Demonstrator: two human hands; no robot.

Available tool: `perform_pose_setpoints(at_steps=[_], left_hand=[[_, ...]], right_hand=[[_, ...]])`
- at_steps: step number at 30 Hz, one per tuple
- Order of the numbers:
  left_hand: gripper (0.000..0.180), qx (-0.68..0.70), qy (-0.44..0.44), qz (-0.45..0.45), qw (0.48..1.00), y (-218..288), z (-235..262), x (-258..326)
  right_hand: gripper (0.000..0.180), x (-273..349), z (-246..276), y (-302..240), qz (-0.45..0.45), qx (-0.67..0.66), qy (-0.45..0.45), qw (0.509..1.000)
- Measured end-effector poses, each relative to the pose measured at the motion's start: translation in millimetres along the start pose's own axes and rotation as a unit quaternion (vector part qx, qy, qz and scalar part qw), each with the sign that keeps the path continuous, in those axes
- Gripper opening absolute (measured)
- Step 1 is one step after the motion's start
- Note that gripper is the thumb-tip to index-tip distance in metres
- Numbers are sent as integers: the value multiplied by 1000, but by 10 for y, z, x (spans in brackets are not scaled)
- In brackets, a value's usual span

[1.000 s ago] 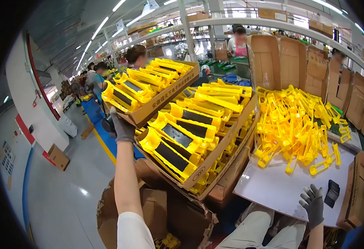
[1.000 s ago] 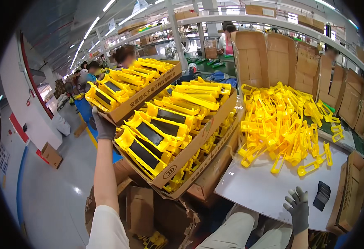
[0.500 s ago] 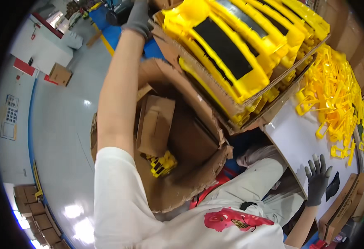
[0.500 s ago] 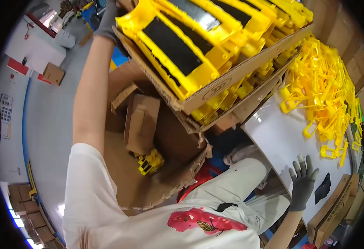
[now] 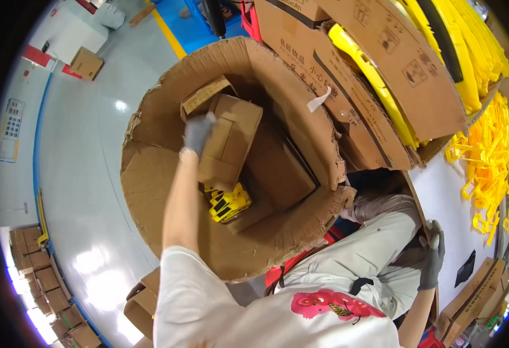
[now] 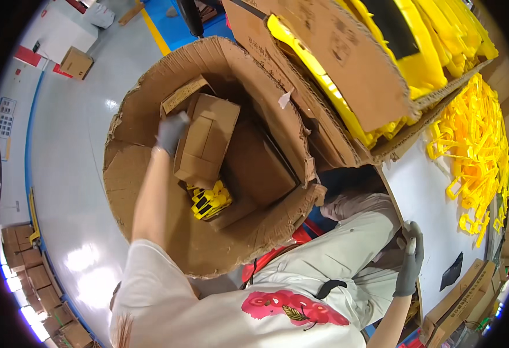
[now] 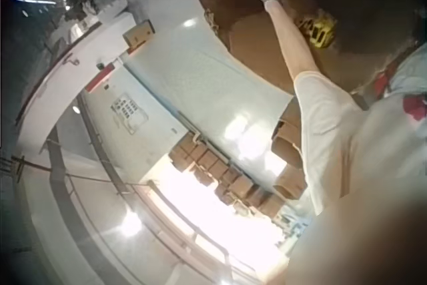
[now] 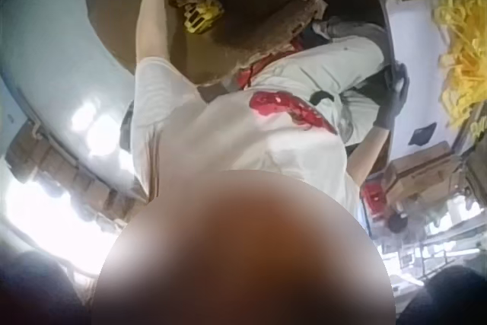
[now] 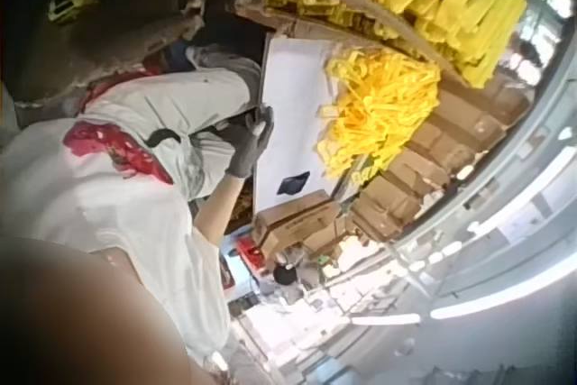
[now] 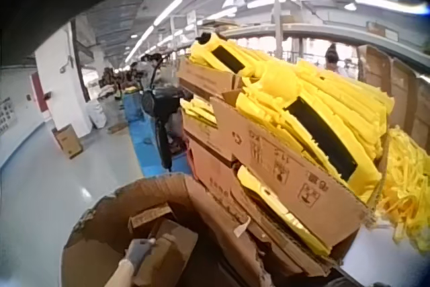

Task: Assembling solar-powered lights by inserting solar panels into yellow plastic frames.

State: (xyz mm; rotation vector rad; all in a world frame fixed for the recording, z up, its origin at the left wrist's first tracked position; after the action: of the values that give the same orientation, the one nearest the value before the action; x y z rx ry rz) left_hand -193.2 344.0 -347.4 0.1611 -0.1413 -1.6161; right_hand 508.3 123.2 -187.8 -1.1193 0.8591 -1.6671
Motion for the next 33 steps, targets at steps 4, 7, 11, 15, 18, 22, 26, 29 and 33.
perform_pose_setpoints(at_steps=[4, 7, 11, 15, 18, 22, 26, 29, 33], left_hand=[[34, 185, -296, 189, 918, 451, -2308, 1020], [37, 30, -349, 93, 932, 785, -2834, 1234], [39, 77, -349, 227, 906, 901, -3215, 1187], [40, 14, -283, 249, 926, 271, -3365, 1174], [30, -2, -355, 247, 902, 234, -3449, 1000], [18, 67, -118, 229, 964, 260, -2854, 1062], [20, 51, -35, 162, 985, 457, -2027, 1231], [15, 134, 135, 70, 979, 572, -993, 1380], [15, 252, 153, 106, 950, 642, 149, 1728]], right_hand=[[56, 233, 93, 104, -37, 24, 49, 998], [54, 438, 133, 263, -69, 8, 71, 995], [48, 832, 265, 457, -125, 39, 132, 983], [47, 1121, 264, 766, -187, 16, 148, 971], [50, 1261, 323, 825, -214, 48, 151, 964], [51, 1368, 443, 916, -226, 16, 182, 957], [49, 1277, 377, 883, -214, 17, 159, 964], [45, 1133, 317, 921, -176, -1, 109, 978], [45, 929, 224, 855, -138, -11, 74, 988]])
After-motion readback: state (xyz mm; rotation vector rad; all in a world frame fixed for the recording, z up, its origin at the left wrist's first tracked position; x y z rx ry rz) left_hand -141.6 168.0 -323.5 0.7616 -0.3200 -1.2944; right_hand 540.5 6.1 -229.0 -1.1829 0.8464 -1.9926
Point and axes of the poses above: each hand's wrist, its own x-axis away from the middle knuckle, its own z-axis out of the back of the hand, y = z × x, the point moved 10 cm from there along -x, towards the middle knuckle, and after that the axes turned 7 degrees about -y, right-handed, at the moved point
